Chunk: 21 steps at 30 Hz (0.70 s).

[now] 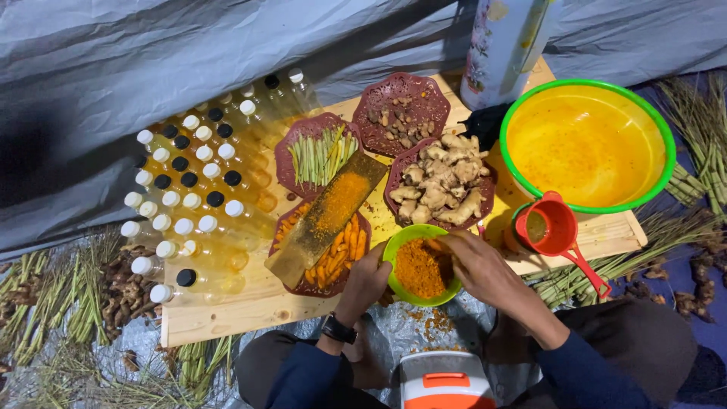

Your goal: The person grates turmeric root using a metal grater over a green bowl. They hold the grater with their left hand and rub the turmeric against it with their right hand, collecting the grated pulp in the bowl.

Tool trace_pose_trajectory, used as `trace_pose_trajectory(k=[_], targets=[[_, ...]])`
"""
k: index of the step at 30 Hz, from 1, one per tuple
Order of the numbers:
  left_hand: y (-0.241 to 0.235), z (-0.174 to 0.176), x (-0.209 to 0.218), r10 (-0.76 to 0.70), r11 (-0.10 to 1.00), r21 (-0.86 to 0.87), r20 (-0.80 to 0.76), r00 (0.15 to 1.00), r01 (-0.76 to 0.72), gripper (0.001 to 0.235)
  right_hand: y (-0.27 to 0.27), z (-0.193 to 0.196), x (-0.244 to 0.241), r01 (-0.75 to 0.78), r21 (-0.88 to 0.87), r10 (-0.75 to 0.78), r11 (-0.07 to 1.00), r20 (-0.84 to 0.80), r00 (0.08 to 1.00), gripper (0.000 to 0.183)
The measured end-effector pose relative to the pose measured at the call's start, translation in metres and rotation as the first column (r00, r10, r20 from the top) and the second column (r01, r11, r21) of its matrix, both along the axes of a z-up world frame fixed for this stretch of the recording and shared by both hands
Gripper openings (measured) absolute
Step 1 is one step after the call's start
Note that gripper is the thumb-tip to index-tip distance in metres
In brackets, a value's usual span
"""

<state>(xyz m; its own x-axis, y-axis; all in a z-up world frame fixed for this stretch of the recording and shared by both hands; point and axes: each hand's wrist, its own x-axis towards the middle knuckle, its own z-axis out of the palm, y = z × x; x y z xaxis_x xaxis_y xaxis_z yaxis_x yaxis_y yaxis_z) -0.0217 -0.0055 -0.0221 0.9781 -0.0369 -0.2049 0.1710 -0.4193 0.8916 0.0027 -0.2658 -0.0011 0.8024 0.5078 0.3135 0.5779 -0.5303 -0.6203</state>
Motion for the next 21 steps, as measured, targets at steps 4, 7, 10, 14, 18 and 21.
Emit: trace_pose_trajectory(k=[4, 7, 10, 14, 18, 21], targets=[[0.002, 0.014, -0.006, -0.051, 0.996, -0.074, -0.086, 0.995, 0.045, 0.061, 0.008, 0.016, -0.004, -0.005, -0.029, 0.003, 1.0, -0.063, 0.998, 0.042], [0.0, 0.037, -0.008, -0.088, 0.994, -0.079, -0.128, 0.988, 0.079, 0.061, 0.005, -0.006, -0.002, 0.019, -0.058, -0.014, 0.998, 0.078, 0.997, 0.034], [0.001, 0.005, -0.007, -0.087, 0.991, -0.114, -0.126, 0.988, 0.073, 0.057, -0.003, -0.031, 0.005, 0.073, -0.206, -0.02, 0.976, 0.251, 0.968, 0.026], [0.006, -0.003, -0.011, -0.105, 0.981, -0.174, -0.117, 0.987, 0.084, 0.044, 0.0, -0.045, 0.004, 0.145, -0.293, -0.036, 0.945, 0.348, 0.937, 0.016], [0.003, 0.007, -0.012, -0.127, 0.98, -0.174, -0.157, 0.979, 0.1, 0.042, 0.011, -0.028, -0.002, 0.211, -0.394, 0.002, 0.895, 0.476, 0.879, 0.021], [0.005, -0.003, -0.009, -0.12, 0.974, -0.212, -0.152, 0.981, 0.086, 0.042, 0.022, -0.025, -0.005, 0.26, -0.421, -0.002, 0.869, 0.523, 0.852, 0.023]])
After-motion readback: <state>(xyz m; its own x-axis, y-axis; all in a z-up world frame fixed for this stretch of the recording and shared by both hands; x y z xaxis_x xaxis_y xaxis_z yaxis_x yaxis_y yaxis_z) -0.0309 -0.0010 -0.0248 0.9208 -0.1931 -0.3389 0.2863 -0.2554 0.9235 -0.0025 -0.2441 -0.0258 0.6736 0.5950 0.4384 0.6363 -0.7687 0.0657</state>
